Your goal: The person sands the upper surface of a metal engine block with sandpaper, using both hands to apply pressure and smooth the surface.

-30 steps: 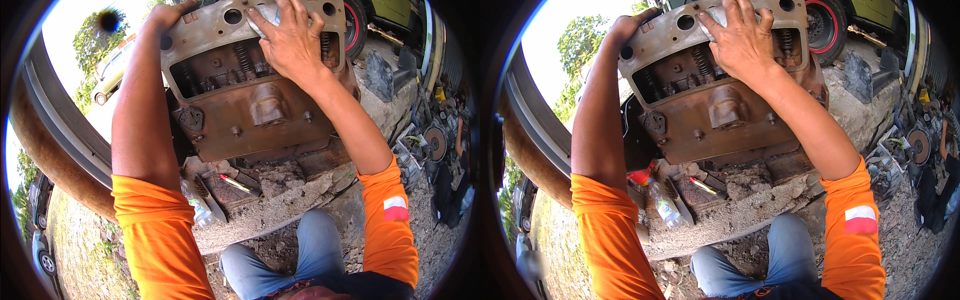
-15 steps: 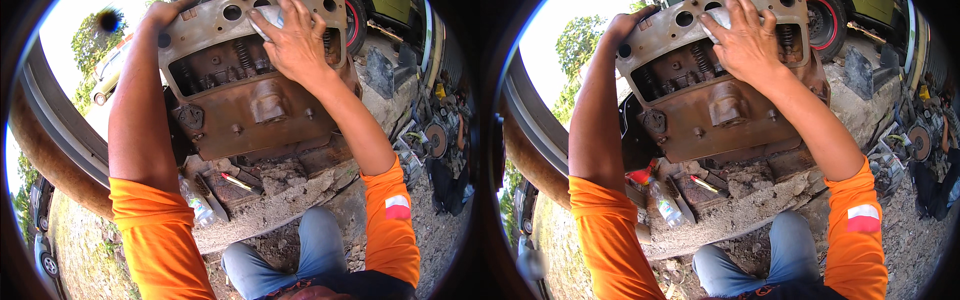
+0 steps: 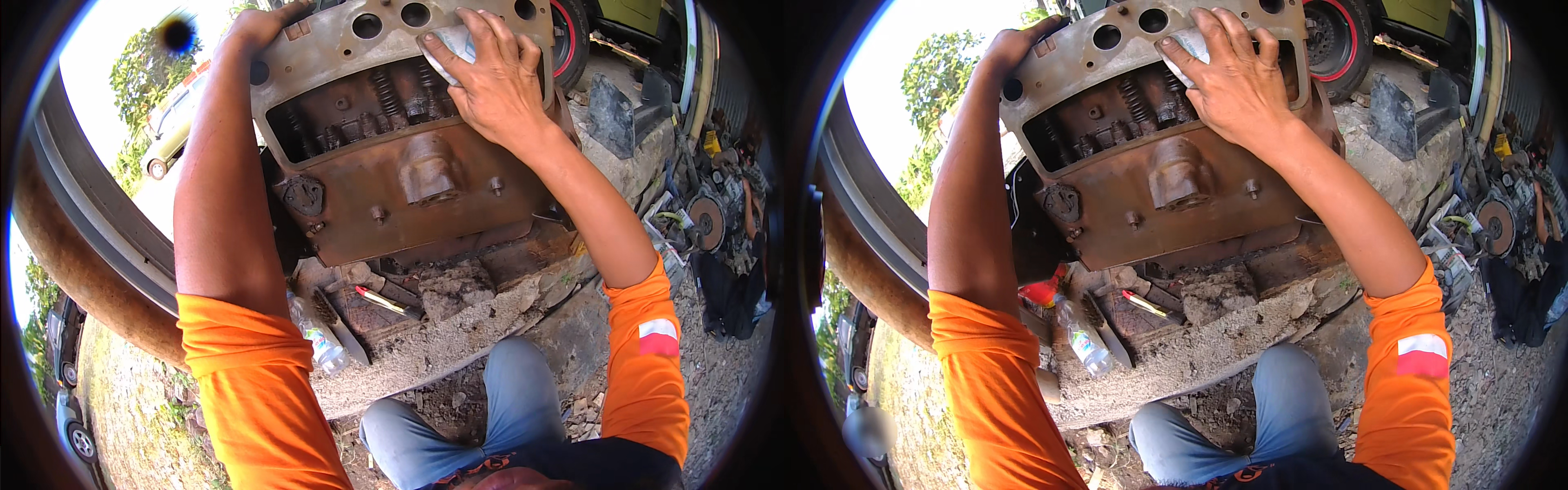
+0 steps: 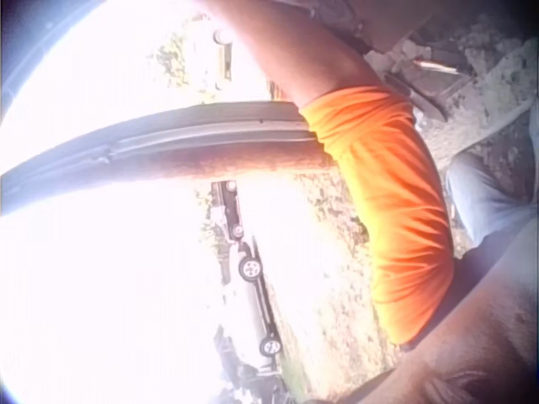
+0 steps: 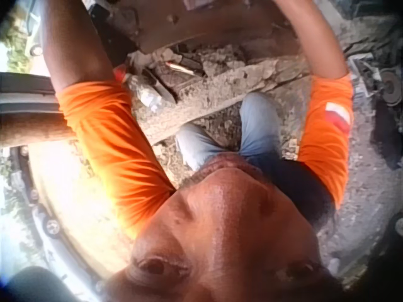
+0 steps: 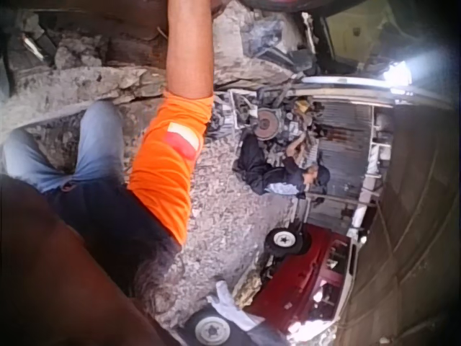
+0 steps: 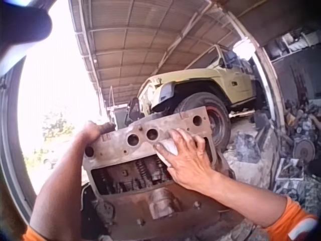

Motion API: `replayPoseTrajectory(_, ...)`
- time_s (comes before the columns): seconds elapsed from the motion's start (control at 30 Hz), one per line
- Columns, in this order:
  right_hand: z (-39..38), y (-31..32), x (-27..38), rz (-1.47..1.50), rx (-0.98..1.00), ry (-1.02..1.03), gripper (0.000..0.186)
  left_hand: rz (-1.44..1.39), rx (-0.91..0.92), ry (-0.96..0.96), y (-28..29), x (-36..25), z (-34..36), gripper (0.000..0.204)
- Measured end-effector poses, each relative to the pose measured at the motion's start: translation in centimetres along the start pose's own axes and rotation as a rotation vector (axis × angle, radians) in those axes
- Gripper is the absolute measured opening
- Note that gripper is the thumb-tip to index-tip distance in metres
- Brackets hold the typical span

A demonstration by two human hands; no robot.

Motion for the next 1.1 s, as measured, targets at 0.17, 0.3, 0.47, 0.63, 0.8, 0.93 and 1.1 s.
replayPoseTrajectory(0.17, 0.8, 0.4, -0.5, -0.029, -0.106, -0.08, 0.066, -0.01, 0.126, 0.132, -0.8, 0.8, -0.1, 0.057)
replayPoseTrajectory(0.3, 0.2, 0.7, -0.3, -0.011, -0.132, -0.096, 0.065, -0.059, 0.072, 0.07, -0.3, 0.5, -0.4, 0.05)
replayPoseTrajectory(0.47, 0.3, 0.5, -0.3, -0.039, -0.165, -0.114, 0.064, 0.024, 0.115, -0.091, -0.6, -0.3, -0.2, 0.048)
replayPoseTrajectory(0.63, 1.4, 1.4, -1.2, -0.083, -0.212, -0.174, 0.065, 0.089, 0.143, 0.095, -1.1, 0.3, -0.6, 0.043)
replayPoseTrajectory(0.8, 0.9, 1.3, -0.8, -0.015, -0.2, -0.12, 0.064, 0.138, 0.108, 0.055, -0.8, 0.6, 0.1, 0.041)
replayPoseTrajectory(0.93, 0.9, 0.5, -0.5, -0.021, -0.176, -0.158, 0.063, 0.076, 0.15, 0.01, -2.0, 0.2, 0.0, 0.041)
replayPoseTrajectory(1.1, 1.1, 1.5, -1.7, -0.022, -0.18, -0.195, 0.061, 0.103, 0.132, 0.103, -1.2, 2.7, 1.1, 0.04)
Point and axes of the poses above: each hand's wrist, its own z-axis towards the middle knuckle, its own y-axis out of the back of the hand, x = y × z, the point moved 10 cm from there along z, towards the middle knuckle, and after that the axes turned 9 degrees about -x, right-handed, at the moved point
